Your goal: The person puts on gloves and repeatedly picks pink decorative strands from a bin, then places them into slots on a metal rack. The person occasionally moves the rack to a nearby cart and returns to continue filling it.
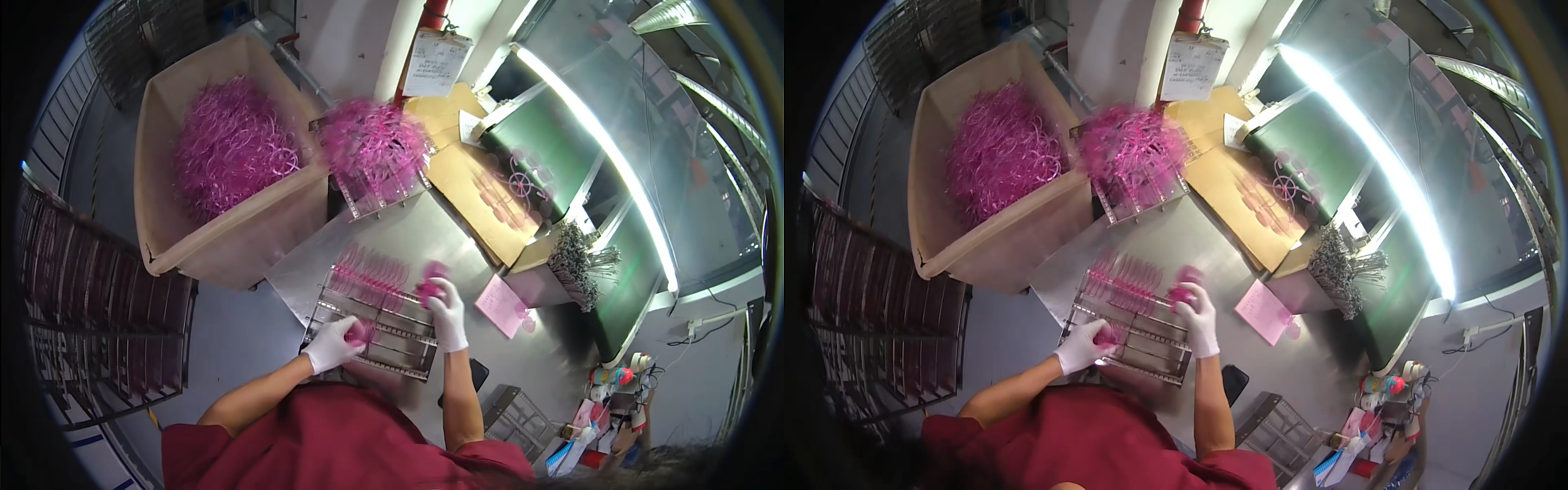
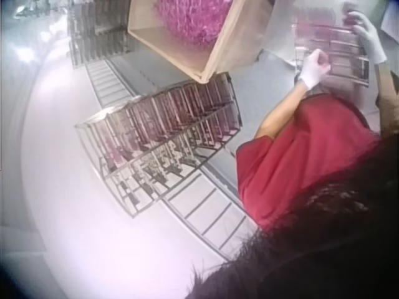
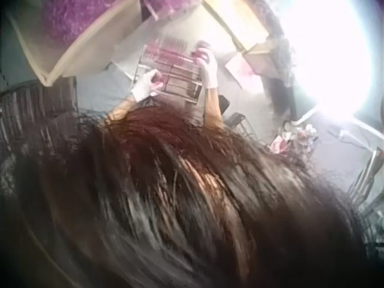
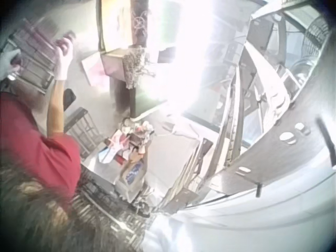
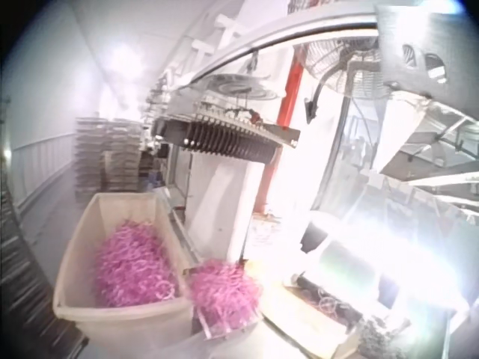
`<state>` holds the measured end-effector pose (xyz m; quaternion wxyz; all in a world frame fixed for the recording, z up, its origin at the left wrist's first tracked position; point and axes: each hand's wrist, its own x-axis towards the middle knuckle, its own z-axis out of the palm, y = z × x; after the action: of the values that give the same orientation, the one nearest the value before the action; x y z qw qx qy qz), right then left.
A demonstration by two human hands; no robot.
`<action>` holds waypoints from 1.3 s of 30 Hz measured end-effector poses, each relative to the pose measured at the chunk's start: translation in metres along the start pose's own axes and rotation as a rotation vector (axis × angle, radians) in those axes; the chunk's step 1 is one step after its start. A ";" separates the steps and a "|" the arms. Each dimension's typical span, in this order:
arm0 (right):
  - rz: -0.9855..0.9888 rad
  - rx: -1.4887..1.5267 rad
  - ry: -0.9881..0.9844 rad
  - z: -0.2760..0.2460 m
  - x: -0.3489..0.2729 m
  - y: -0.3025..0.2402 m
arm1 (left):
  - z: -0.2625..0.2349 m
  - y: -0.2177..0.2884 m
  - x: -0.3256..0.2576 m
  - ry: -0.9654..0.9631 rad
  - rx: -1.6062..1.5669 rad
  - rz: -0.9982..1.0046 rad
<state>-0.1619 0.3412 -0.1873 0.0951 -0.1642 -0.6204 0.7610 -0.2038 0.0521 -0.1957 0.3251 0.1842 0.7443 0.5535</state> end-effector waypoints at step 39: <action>-0.219 -0.999 -0.244 -0.021 -0.042 -0.009 | -0.029 -0.043 0.014 0.131 0.478 0.289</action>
<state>-0.1158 0.3476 -0.1768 0.0114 -0.0339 -0.9278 0.3714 -0.2303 0.0272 -0.2349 0.1416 0.3236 0.8392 0.4135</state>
